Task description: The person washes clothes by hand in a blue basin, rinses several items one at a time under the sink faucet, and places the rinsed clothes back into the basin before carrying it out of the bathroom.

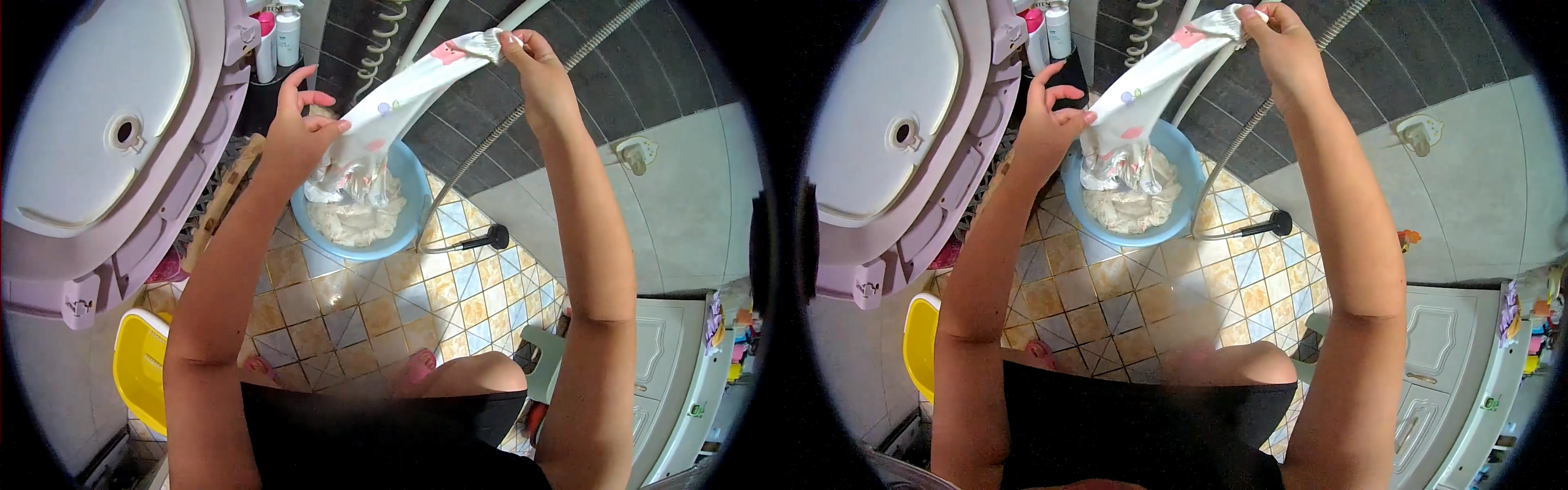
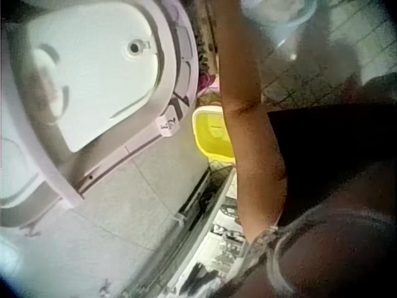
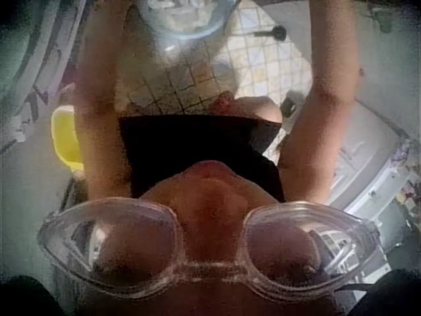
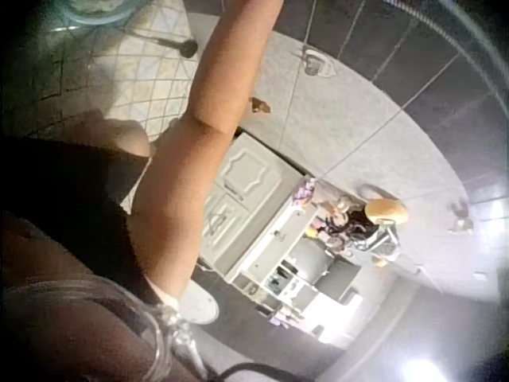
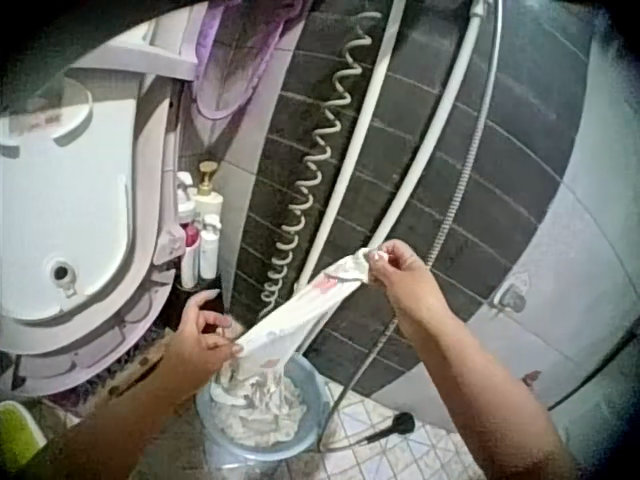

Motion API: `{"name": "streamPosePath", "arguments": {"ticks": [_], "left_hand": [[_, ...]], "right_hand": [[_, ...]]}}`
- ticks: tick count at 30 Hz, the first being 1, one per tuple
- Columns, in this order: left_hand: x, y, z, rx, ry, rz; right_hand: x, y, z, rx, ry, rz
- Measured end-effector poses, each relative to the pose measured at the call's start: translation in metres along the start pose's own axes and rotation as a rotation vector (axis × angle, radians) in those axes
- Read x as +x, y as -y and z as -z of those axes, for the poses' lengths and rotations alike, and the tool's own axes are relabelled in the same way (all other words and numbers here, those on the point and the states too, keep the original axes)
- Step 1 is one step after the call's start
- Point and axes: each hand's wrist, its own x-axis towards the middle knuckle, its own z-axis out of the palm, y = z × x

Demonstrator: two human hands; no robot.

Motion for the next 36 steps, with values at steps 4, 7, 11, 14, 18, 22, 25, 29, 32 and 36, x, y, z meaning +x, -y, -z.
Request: {"name": "streamPosePath", "arguments": {"ticks": [4,7,11,14,18,22,25,29,32,36], "left_hand": [[-0.005,0.011,0.001,-0.013,-0.001,0.002],[-0.005,0.013,0.004,0.012,-0.017,-0.015],[-0.002,0.013,0.009,0.023,-0.054,-0.041],[0.001,0.015,0.011,-0.016,-0.058,-0.079],[0.003,0.016,0.012,0.082,-0.124,-0.093],[0.001,0.017,0.009,0.14,-0.13,-0.087],[0.001,0.022,0.01,0.151,-0.134,-0.082],[0.0,0.03,0.005,0.131,-0.124,-0.094],[-0.013,0.062,-0.002,0.118,-0.045,-0.041],[-0.076,0.136,0.0,0.321,0.155,0.068]], "right_hand": [[0.001,-0.001,0.008,0.132,0.012,-0.05],[-0.002,0.0,0.008,0.274,0.04,-0.127],[-0.009,0.008,0.003,0.396,-0.008,-0.225],[-0.009,0.005,0.005,0.352,-0.081,-0.252],[-0.007,0.004,0.007,0.397,-0.076,-0.328],[-0.007,0.002,0.007,0.42,-0.008,-0.314],[-0.011,0.001,0.002,0.443,-0.012,-0.32],[-0.019,-0.01,0.003,0.437,0.016,-0.307],[-0.041,-0.021,-0.01,0.412,0.1,-0.25],[-0.129,-0.068,-0.045,0.375,0.433,-0.354]]}}
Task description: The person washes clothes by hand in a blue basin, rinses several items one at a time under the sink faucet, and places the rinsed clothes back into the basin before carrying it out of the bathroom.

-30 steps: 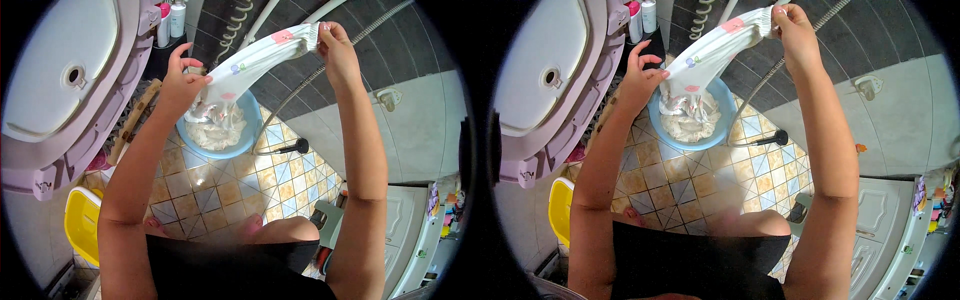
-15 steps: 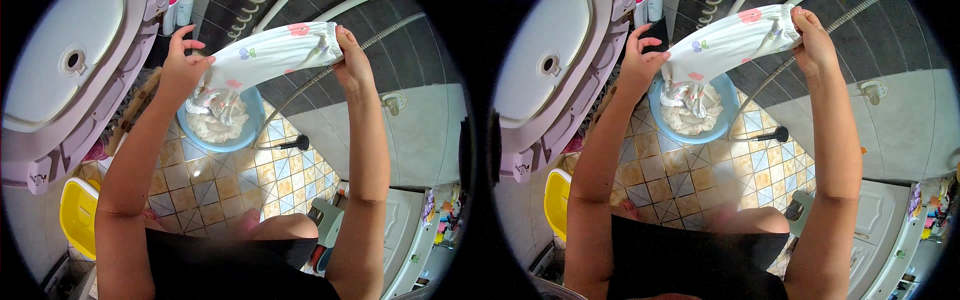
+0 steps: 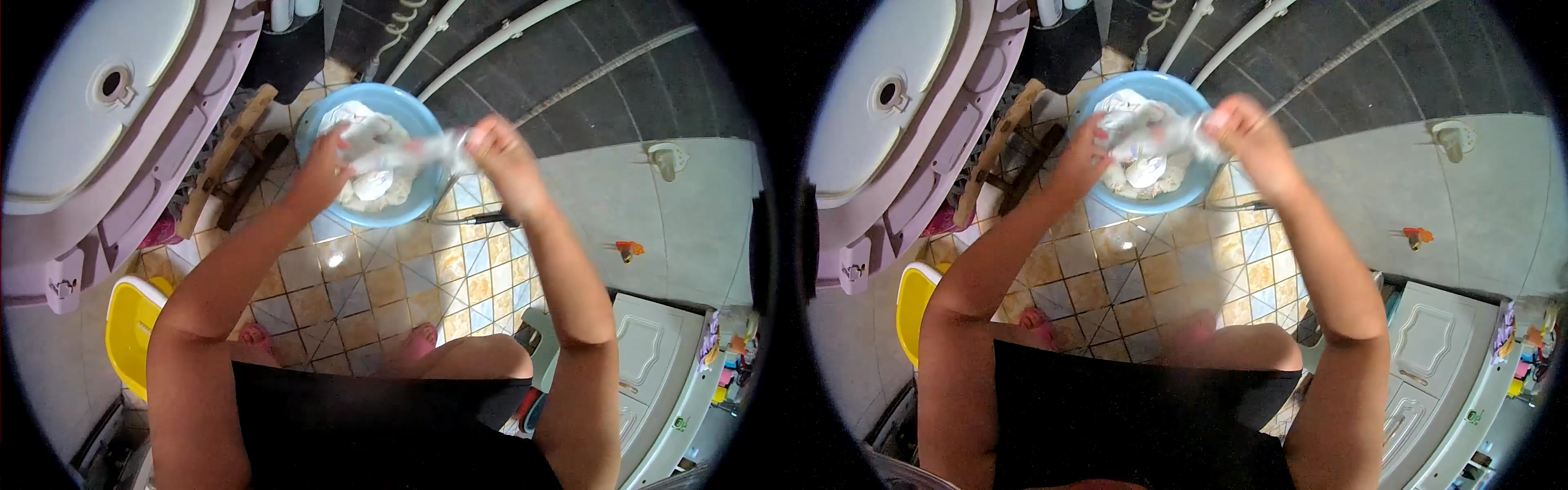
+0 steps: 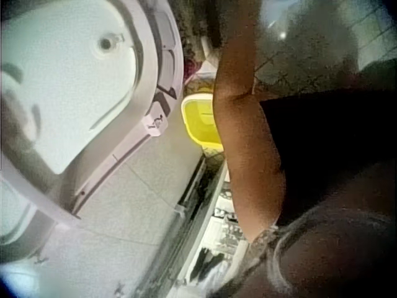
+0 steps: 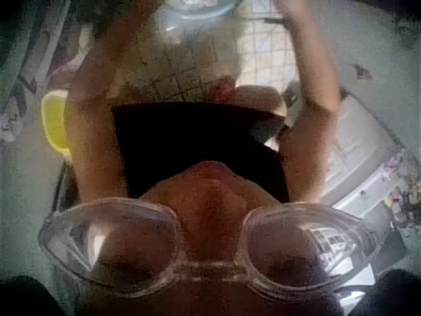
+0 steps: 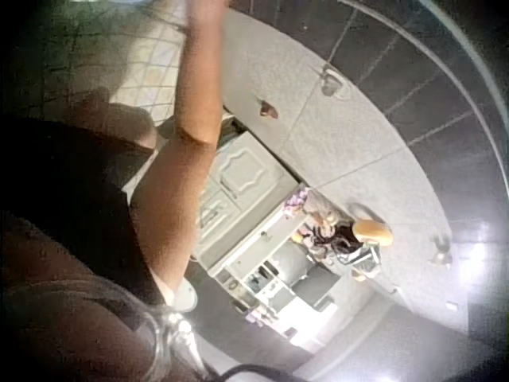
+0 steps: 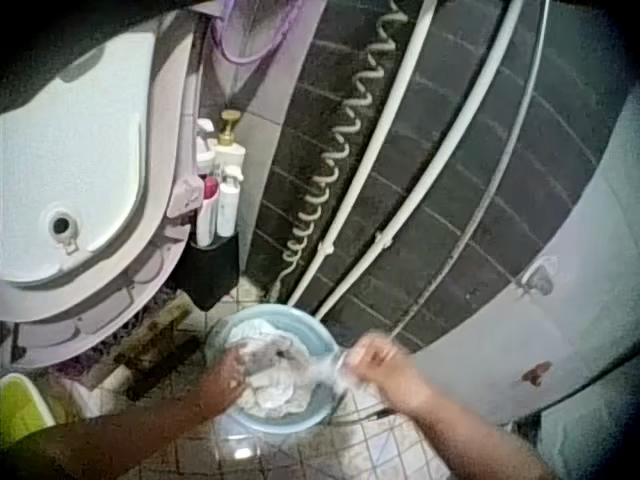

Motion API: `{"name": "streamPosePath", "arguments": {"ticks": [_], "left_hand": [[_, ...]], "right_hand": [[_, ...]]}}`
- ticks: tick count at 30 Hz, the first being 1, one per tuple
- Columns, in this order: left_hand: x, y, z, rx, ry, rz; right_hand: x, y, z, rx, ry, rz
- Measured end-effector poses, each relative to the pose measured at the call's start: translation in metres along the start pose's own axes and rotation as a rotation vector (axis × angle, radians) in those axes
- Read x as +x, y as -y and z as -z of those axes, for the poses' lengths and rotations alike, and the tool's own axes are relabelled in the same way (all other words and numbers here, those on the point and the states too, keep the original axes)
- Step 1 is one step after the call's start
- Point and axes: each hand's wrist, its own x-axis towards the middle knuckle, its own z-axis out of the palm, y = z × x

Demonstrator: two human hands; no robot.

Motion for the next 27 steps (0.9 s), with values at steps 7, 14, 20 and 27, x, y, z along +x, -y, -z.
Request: {"name": "streamPosePath", "arguments": {"ticks": [7,14,20,27], "left_hand": [[-0.094,0.075,-0.007,0.161,0.252,0.156],[-0.116,0.08,0.0,0.255,0.235,-0.002],[-0.119,0.075,0.007,0.347,0.263,-0.062],[-0.124,0.091,0.013,0.432,0.374,-0.165]], "right_hand": [[-0.12,-0.107,-0.09,-0.062,0.604,-0.41],[-0.152,-0.13,-0.12,-0.238,0.71,-0.078],[-0.154,-0.133,-0.126,-0.365,0.784,0.092],[-0.156,-0.138,-0.128,-0.399,0.86,0.184]]}}
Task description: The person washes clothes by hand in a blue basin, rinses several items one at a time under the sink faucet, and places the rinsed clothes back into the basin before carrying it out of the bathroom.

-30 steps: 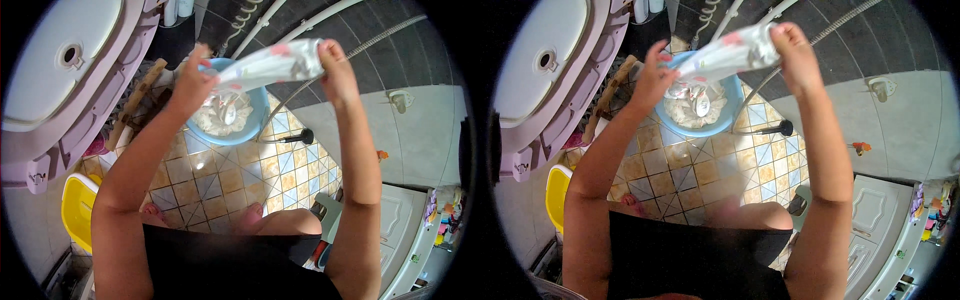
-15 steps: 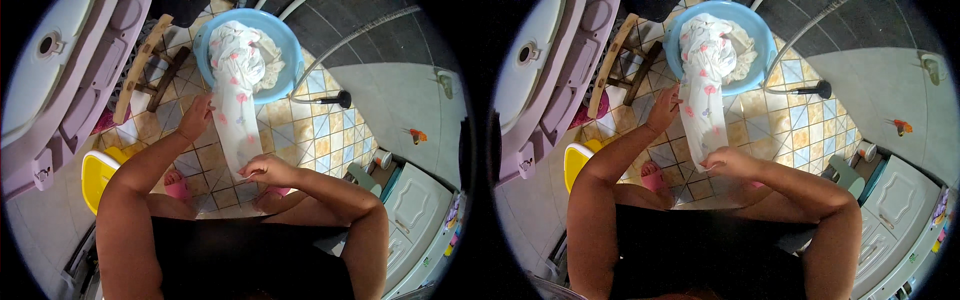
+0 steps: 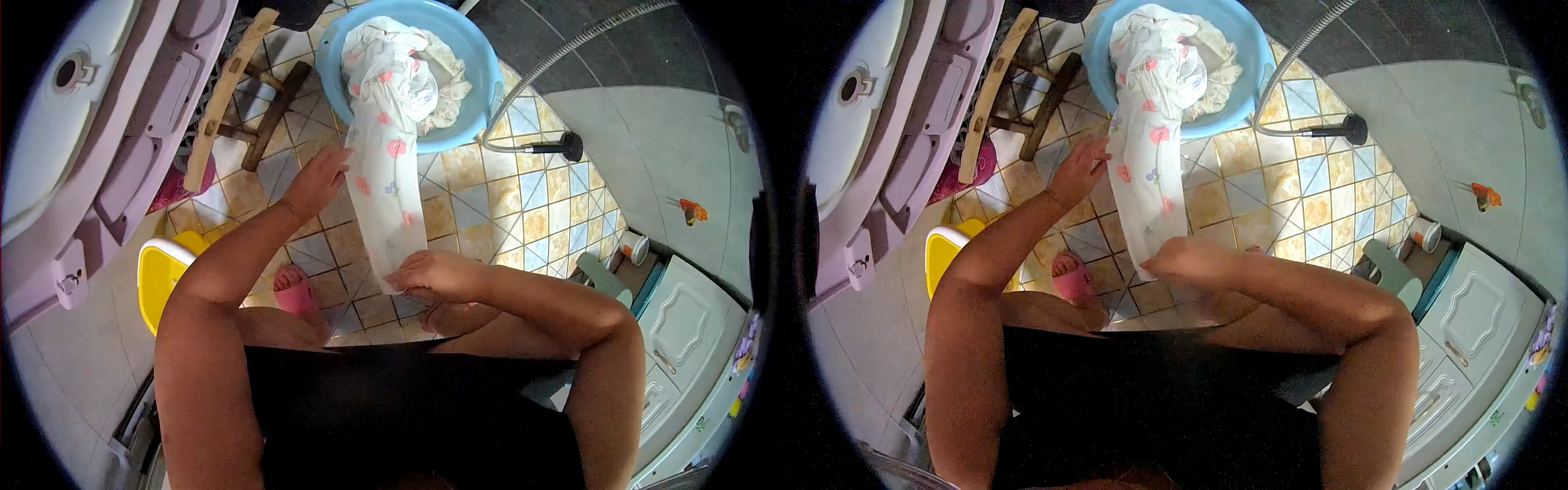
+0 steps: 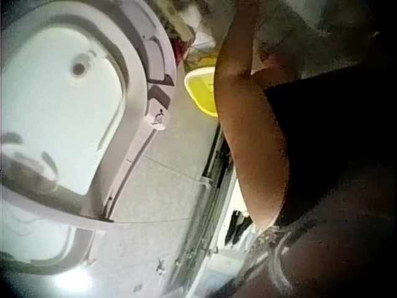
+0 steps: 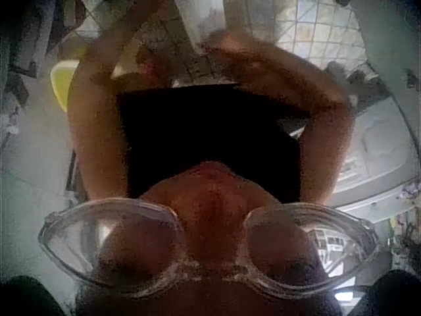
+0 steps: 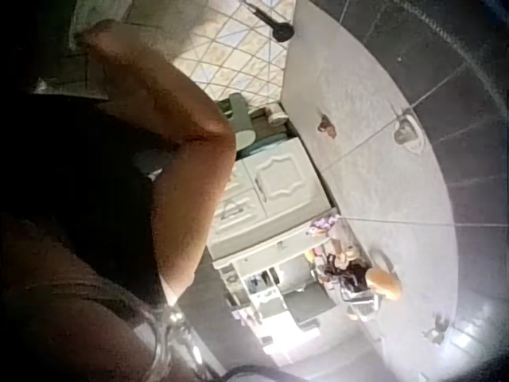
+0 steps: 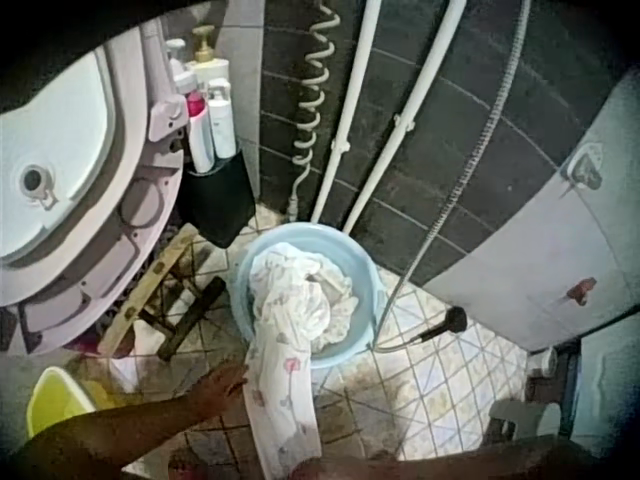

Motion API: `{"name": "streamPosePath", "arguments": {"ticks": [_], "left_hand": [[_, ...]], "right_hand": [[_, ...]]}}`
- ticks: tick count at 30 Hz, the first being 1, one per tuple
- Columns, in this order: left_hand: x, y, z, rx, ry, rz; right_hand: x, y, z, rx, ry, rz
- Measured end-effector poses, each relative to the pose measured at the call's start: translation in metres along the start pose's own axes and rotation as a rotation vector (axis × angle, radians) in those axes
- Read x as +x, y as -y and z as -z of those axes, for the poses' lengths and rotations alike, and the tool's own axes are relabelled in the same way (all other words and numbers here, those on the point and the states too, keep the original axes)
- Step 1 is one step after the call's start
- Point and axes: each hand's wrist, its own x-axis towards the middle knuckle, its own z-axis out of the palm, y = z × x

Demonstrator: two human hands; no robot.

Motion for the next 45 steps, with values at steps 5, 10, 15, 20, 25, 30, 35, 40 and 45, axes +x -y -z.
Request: {"name": "streamPosePath", "arguments": {"ticks": [5,10,15,20,25,30,35,40,45], "left_hand": [[0.007,0.003,-0.004,0.07,-0.13,-0.137],[0.05,-0.025,0.015,-0.254,-0.33,0.157],[0.088,-0.062,0.081,-0.136,-0.253,0.408],[0.046,-0.141,0.137,-0.529,-0.053,0.657],[-0.023,-0.222,0.149,-0.996,-0.269,0.748],[-0.029,-0.215,0.166,-1.161,-0.318,0.781],[-0.026,-0.204,0.154,-1.116,-0.238,0.719],[-0.035,-0.202,0.156,-1.082,-0.248,0.638],[-0.036,-0.2,0.162,-1.147,-0.323,0.612]], "right_hand": [[-0.001,0.004,0.017,-0.061,0.002,-0.057],[0.003,0.001,0.07,-0.053,-0.359,-0.398],[0.043,-0.055,0.158,-0.15,-1.044,-0.515],[0.106,-0.168,0.171,-0.362,-0.906,-0.605],[0.189,-0.179,0.167,-0.276,-0.551,-0.988],[0.178,-0.216,0.161,-0.437,-0.399,-1.13],[0.104,-0.286,0.193,-0.473,-0.491,-0.979],[0.069,-0.2,0.214,-0.416,-0.801,-0.816],[0.03,-0.099,0.26,-0.276,-0.921,-0.666]]}}
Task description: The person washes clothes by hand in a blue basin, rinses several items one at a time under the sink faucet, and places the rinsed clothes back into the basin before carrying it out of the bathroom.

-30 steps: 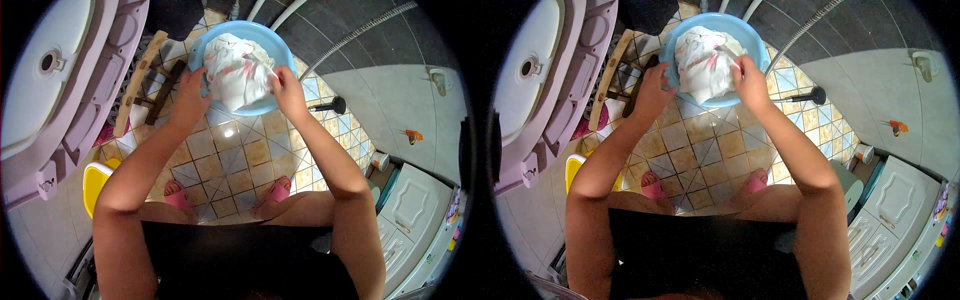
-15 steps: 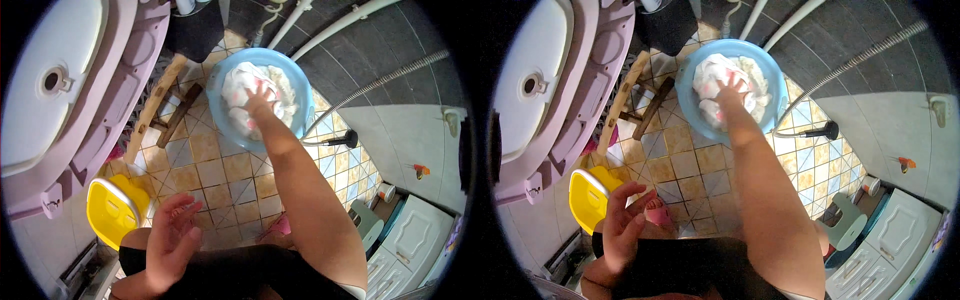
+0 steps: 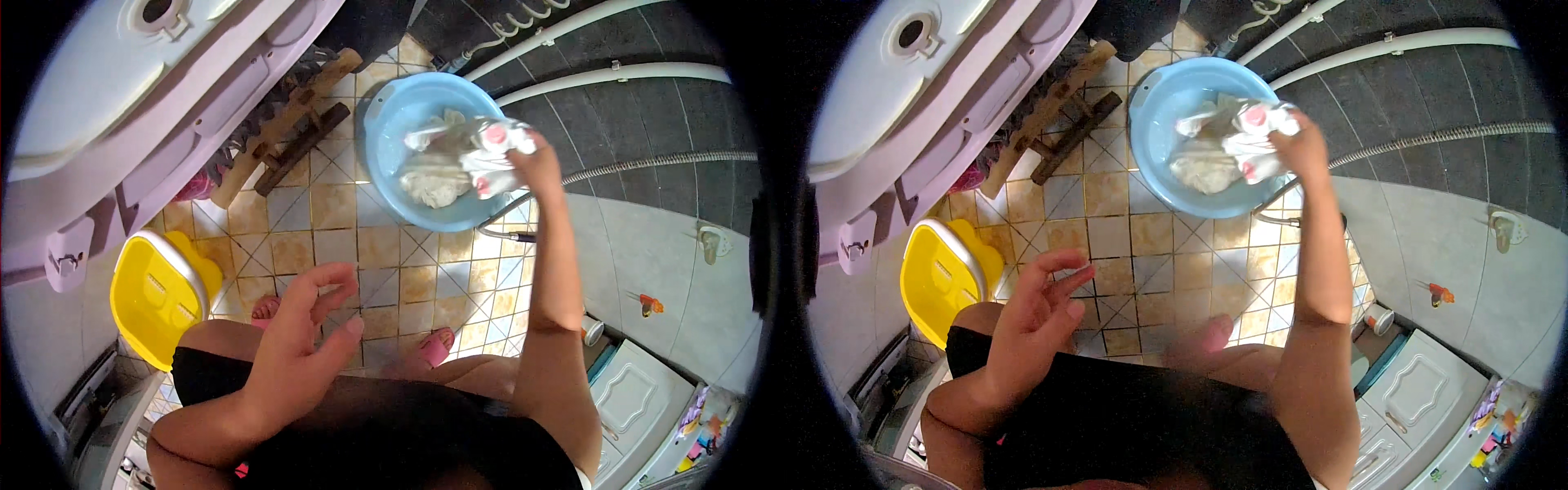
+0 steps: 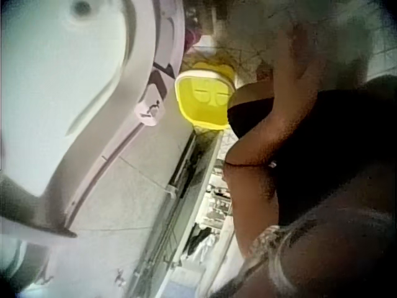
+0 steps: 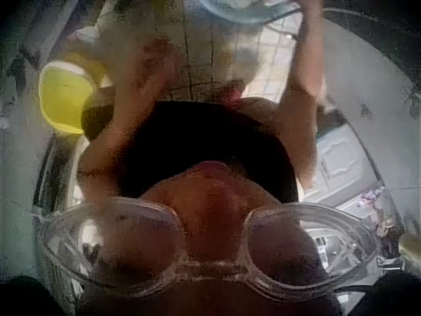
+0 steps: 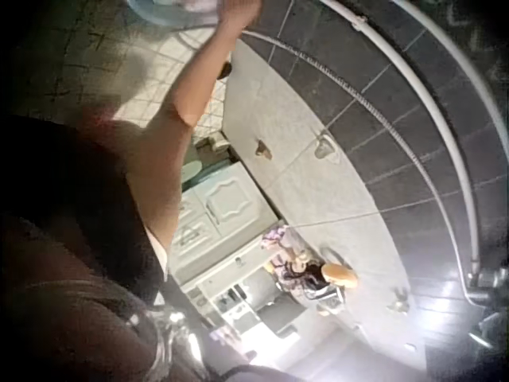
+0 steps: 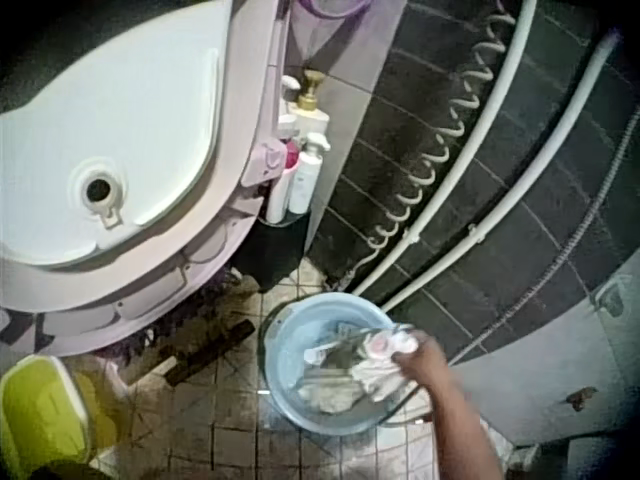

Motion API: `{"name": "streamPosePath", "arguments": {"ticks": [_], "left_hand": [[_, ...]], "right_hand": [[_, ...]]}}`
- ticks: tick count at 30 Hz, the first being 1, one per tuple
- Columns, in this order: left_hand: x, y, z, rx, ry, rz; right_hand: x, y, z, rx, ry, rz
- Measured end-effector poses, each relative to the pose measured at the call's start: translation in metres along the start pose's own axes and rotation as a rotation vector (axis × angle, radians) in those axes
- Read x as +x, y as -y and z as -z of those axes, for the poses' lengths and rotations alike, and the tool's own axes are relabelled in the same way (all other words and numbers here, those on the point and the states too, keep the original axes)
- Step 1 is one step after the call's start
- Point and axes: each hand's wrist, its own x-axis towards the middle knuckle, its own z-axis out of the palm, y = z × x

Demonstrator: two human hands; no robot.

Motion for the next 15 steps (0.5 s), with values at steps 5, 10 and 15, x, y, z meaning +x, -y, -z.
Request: {"name": "streamPosePath", "arguments": {"ticks": [5,10,15], "left_hand": [[0.002,-0.007,-0.002,-0.095,-0.006,0.075],[0.004,-0.01,-0.003,-0.155,-0.026,0.12],[0.012,-0.011,-0.006,-0.132,-0.027,0.107]], "right_hand": [[-0.019,0.081,0.07,-0.054,-0.088,0.043],[-0.039,0.133,0.134,0.047,-0.193,0.101],[-0.037,0.134,0.133,0.02,-0.155,0.109]]}}
